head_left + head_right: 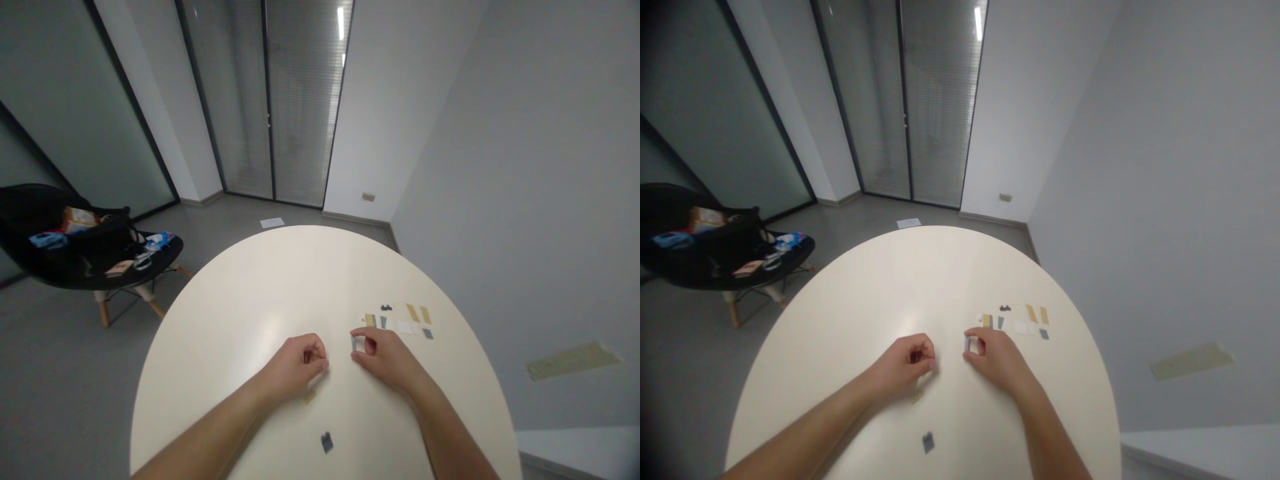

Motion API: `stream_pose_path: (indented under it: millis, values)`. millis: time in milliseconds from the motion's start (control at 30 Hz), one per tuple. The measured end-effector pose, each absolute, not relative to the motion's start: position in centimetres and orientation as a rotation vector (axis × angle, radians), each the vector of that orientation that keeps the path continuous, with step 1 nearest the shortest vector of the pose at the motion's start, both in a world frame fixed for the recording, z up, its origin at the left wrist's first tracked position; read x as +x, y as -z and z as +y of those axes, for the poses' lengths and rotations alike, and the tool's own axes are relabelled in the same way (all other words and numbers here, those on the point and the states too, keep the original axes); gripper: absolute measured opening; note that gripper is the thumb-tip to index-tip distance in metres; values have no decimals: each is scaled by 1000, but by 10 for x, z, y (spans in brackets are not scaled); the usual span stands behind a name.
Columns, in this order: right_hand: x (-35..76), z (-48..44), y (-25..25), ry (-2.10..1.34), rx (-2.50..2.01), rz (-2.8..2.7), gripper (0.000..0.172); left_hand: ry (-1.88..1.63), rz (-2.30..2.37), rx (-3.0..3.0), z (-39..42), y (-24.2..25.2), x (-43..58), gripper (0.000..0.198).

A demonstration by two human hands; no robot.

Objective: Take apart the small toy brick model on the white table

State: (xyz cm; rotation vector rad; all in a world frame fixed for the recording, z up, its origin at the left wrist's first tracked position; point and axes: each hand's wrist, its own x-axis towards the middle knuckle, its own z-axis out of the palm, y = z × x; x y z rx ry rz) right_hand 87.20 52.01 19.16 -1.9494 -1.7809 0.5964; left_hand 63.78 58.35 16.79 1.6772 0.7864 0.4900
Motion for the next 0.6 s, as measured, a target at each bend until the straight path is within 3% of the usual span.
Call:
stream_pose_path:
  millis: [367,600]
  values:
    - [899,519,-190,-677,-2068,-1643,39,-189,824,1961,587,-195,624,8]
    - [899,519,-193,-700,-2076,-1640,38,-71,754,2156,587,-204,618,24]
